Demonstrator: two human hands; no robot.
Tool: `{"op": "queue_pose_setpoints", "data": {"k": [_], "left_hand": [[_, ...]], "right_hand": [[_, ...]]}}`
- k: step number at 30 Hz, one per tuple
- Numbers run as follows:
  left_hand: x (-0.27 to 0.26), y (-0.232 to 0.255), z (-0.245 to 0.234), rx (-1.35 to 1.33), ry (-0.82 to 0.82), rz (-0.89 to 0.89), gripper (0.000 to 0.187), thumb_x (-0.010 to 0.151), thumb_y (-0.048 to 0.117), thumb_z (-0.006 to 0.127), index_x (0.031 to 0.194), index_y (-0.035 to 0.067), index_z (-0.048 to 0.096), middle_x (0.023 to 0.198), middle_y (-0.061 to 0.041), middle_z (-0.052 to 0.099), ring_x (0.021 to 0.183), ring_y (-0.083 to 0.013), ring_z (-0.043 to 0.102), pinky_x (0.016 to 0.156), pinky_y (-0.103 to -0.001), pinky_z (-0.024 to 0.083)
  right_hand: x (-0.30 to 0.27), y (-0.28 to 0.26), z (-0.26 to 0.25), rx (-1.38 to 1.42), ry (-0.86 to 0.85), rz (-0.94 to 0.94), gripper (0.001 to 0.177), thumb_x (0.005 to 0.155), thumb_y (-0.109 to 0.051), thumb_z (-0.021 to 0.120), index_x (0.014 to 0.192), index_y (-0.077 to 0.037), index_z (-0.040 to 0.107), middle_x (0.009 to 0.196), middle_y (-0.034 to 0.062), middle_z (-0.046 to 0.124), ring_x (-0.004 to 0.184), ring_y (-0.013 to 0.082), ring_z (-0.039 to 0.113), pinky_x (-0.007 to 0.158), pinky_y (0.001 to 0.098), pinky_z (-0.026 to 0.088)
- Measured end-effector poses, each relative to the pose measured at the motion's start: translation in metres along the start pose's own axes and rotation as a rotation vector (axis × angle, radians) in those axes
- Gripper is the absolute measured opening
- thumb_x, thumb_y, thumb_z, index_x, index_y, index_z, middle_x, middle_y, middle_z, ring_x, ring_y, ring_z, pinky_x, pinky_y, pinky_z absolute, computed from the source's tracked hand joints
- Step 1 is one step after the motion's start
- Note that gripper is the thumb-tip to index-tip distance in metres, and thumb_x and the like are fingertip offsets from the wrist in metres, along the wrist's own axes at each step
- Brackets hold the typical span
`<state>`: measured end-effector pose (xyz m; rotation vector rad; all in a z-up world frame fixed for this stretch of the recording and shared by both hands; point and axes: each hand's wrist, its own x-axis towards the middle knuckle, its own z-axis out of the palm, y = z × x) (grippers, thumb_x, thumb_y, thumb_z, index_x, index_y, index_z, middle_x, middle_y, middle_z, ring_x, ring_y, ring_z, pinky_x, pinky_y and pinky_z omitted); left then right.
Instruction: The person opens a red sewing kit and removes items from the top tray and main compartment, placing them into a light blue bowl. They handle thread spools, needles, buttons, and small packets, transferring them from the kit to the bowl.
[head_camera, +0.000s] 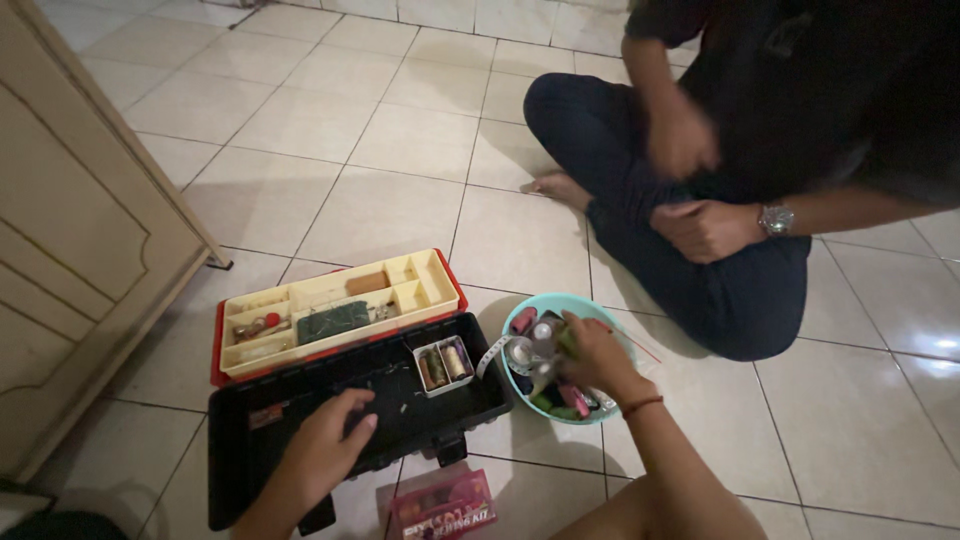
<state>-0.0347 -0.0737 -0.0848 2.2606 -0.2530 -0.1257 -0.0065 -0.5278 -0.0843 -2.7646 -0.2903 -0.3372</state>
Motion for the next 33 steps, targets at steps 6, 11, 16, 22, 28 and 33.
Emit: {"op": "queue_pose_setpoints", "data": {"k": [6, 11, 16, 22, 28, 33], "left_hand": [[0.002, 0.004, 0.004, -0.056, -0.008, 0.011, 0.036, 0.089, 0.028, 0.071, 0.121, 0.010, 0.068, 0.114, -0.012, 0.077, 0.108, -0.0272, 0.075, 0.092, -0.038, 0.057], [0.002, 0.007, 0.001, -0.167, -0.084, -0.066, 0.036, 0.091, 0.029, 0.070, 0.122, 0.012, 0.069, 0.106, -0.012, 0.080, 0.100, -0.0233, 0.079, 0.089, -0.037, 0.061], [0.023, -0.009, -0.067, -0.221, 0.170, 0.063, 0.035, 0.097, 0.028, 0.068, 0.127, 0.008, 0.066, 0.118, -0.012, 0.077, 0.106, -0.0219, 0.075, 0.092, -0.037, 0.058], [0.006, -0.028, -0.147, -0.242, 0.551, -0.024, 0.036, 0.097, 0.023, 0.064, 0.127, 0.002, 0.066, 0.117, -0.014, 0.076, 0.100, -0.0239, 0.076, 0.088, -0.039, 0.060], [-0.006, -0.011, -0.154, -0.196, 0.625, -0.091, 0.027, 0.097, 0.020, 0.062, 0.120, 0.007, 0.066, 0.108, -0.015, 0.077, 0.096, -0.0277, 0.076, 0.084, -0.040, 0.059], [-0.018, 0.013, -0.152, -0.108, 0.676, -0.041, 0.024, 0.094, 0.018, 0.064, 0.115, 0.007, 0.069, 0.113, -0.016, 0.075, 0.107, -0.0353, 0.070, 0.091, -0.043, 0.054]], "right_hand": [[-0.001, -0.013, -0.024, -0.017, -0.076, 0.203, 0.085, 0.070, -0.031, 0.086, 0.144, -0.008, 0.049, 0.124, 0.0202, 0.067, 0.114, 0.0387, 0.065, 0.093, 0.0466, 0.055], [0.005, -0.051, -0.055, -0.021, -0.039, 0.194, 0.085, 0.071, -0.028, 0.086, 0.145, -0.012, 0.049, 0.123, 0.0203, 0.067, 0.110, 0.0410, 0.067, 0.089, 0.0475, 0.056], [0.023, -0.123, -0.064, 0.131, -0.084, -0.092, 0.083, 0.070, -0.021, 0.086, 0.143, -0.008, 0.048, 0.119, 0.0227, 0.068, 0.102, 0.0430, 0.070, 0.088, 0.0474, 0.056], [0.047, -0.240, 0.000, 0.464, -0.263, -0.334, 0.068, 0.072, -0.019, 0.083, 0.132, -0.006, 0.053, 0.111, 0.0228, 0.071, 0.100, 0.0390, 0.071, 0.083, 0.0449, 0.057], [0.070, -0.318, 0.142, 0.517, -0.350, -0.179, 0.063, 0.070, -0.028, 0.087, 0.119, -0.007, 0.053, 0.099, 0.0217, 0.073, 0.095, 0.0423, 0.072, 0.079, 0.0490, 0.059], [0.066, -0.344, 0.248, 0.297, -0.276, -0.047, 0.063, 0.076, -0.038, 0.085, 0.115, -0.003, 0.050, 0.099, 0.0274, 0.070, 0.094, 0.0477, 0.070, 0.080, 0.0536, 0.058]]}}
